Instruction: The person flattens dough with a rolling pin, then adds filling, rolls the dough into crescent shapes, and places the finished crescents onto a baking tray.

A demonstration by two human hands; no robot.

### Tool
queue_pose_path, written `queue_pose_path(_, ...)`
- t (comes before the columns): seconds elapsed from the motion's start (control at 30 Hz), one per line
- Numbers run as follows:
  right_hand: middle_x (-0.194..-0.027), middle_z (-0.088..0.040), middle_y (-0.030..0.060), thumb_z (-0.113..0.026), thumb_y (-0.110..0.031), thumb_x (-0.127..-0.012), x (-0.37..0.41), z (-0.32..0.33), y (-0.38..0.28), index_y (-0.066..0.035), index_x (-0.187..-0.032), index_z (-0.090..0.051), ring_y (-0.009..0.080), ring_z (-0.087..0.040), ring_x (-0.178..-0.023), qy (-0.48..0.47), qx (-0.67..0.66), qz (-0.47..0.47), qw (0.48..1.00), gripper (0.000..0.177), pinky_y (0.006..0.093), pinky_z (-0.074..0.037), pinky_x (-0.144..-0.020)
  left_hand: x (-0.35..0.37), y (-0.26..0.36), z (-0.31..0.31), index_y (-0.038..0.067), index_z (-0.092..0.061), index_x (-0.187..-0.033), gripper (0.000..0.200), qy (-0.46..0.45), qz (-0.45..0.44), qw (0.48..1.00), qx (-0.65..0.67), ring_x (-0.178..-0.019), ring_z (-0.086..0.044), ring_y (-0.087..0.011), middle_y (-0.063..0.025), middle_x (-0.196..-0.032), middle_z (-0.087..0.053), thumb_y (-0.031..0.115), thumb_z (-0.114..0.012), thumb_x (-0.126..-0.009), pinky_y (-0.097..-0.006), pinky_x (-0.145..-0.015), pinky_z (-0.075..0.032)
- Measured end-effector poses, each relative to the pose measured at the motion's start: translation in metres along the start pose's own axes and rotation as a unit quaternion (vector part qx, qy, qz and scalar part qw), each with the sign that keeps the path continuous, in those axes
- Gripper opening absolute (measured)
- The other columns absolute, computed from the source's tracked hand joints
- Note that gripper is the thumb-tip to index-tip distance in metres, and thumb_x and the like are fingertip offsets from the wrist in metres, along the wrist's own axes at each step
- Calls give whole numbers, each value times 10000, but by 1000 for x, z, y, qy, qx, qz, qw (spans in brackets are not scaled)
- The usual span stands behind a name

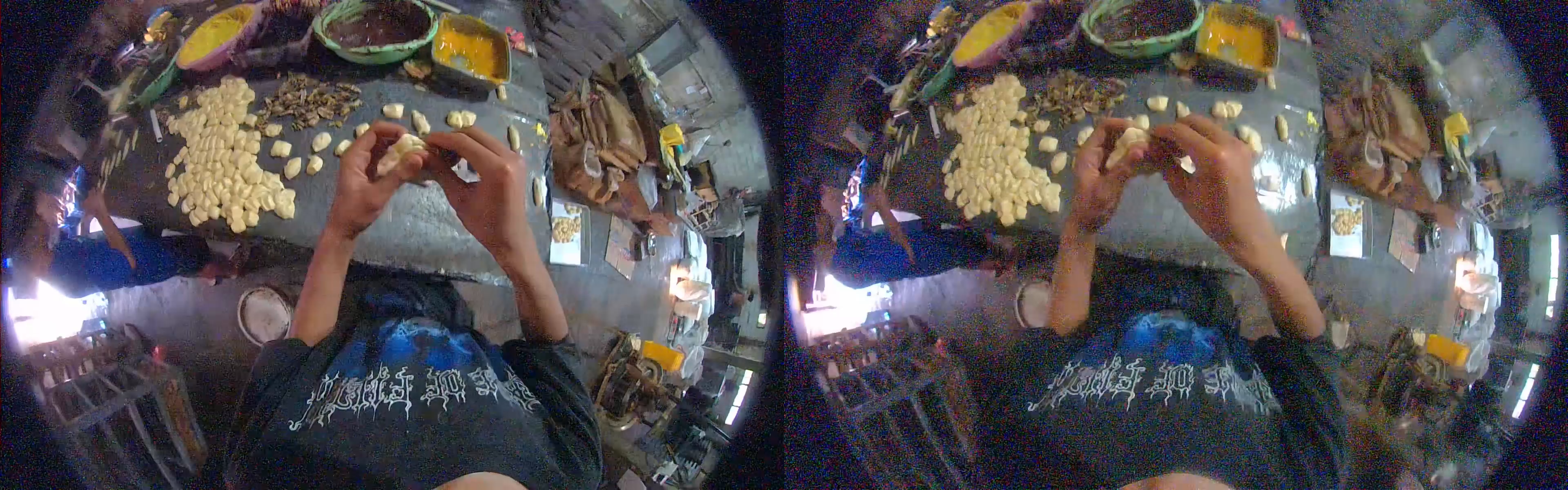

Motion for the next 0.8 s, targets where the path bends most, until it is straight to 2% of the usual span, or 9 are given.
queue_pose_path(0.1,-877,-682,145,-730,-34,-799,35,-41,40,-26,-974,-701,314,-691,-787,-20,-41,-88,995,177,384,-542,-678,22,-44,35,-3,-589,-1192,318,0,30,994,-107,-979,-647,-119,-58,-1051,-677,120,-713,-926,-280,-854,-541)
queue_pose_path(0.2,-866,-663,166,-727,-56,-817,86,-102,90,-28,-953,-705,370,-665,-759,-58,-82,-172,980,140,429,-535,-676,54,-98,68,-11,-654,-1122,282,14,155,973,-169,-929,-673,-139,-88,-1024,-711,153,-737,-907,-293,-812,-550)
queue_pose_path(0.33,-847,-682,151,-768,-91,-821,147,-185,160,-15,-921,-732,298,-679,-732,-115,-37,-243,963,131,367,-531,-647,71,-164,104,43,-729,-1006,214,-26,283,884,-372,-905,-703,-235,-100,-1023,-726,195,-767,-860,-340,-806,-550)
queue_pose_path(0.37,-864,-668,161,-753,-101,-826,157,-200,173,-17,-929,-710,340,-664,-753,-118,-40,-249,960,140,405,-527,-659,68,-173,111,61,-737,-999,198,-48,320,852,-411,-906,-703,-264,-85,-1019,-726,188,-769,-851,-356,-822,-552)
queue_pose_path(0.4,-880,-653,171,-739,-111,-830,165,-214,186,-20,-937,-688,383,-649,-773,-122,-41,-256,958,150,443,-523,-672,70,-203,127,82,-756,-925,198,-54,174,867,-464,-967,-669,-291,-77,-1058,-693,211,-814,-786,-376,-860,-529)
queue_pose_path(0.5,-917,-632,167,-747,-175,-823,160,-218,197,-44,-974,-647,415,-618,-826,-101,-7,-307,946,223,493,-495,-713,54,-208,133,35,-730,-916,242,-52,139,866,-477,-1004,-615,-312,-117,-1062,-621,209,-815,-772,-402,-865,-503)
queue_pose_path(0.63,-941,-620,127,-788,-315,-787,153,-209,205,-98,-1029,-623,371,-584,-869,-126,148,-301,934,364,481,-437,-765,34,-198,147,100,-696,-1062,405,1,101,879,-466,-1109,-567,-315,-114,-1185,-564,235,-852,-713,-427,-949,-457)
queue_pose_path(0.77,-853,-623,102,-797,-398,-774,147,-202,218,-106,-925,-650,327,-576,-847,-193,180,-346,900,360,445,-415,-770,33,-204,150,100,-696,-1062,365,-86,99,882,-452,-1107,-583,-278,-86,-1183,-592,225,-836,-749,-408,-989,-460)
queue_pose_path(0.8,-833,-637,97,-792,-399,-787,150,-201,228,-95,-886,-659,322,-584,-853,-220,108,-422,873,346,451,-420,-795,32,-206,149,98,-694,-1055,341,-107,94,882,-449,-1086,-595,-269,-82,-1162,-603,220,-827,-765,-402,-974,-471)
Point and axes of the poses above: each hand's wrist, its own x-axis away from the middle knuckle, its own z-axis out of the back of the hand, y = z × x, the point moved 8 cm from there along -x, towards the middle knuckle
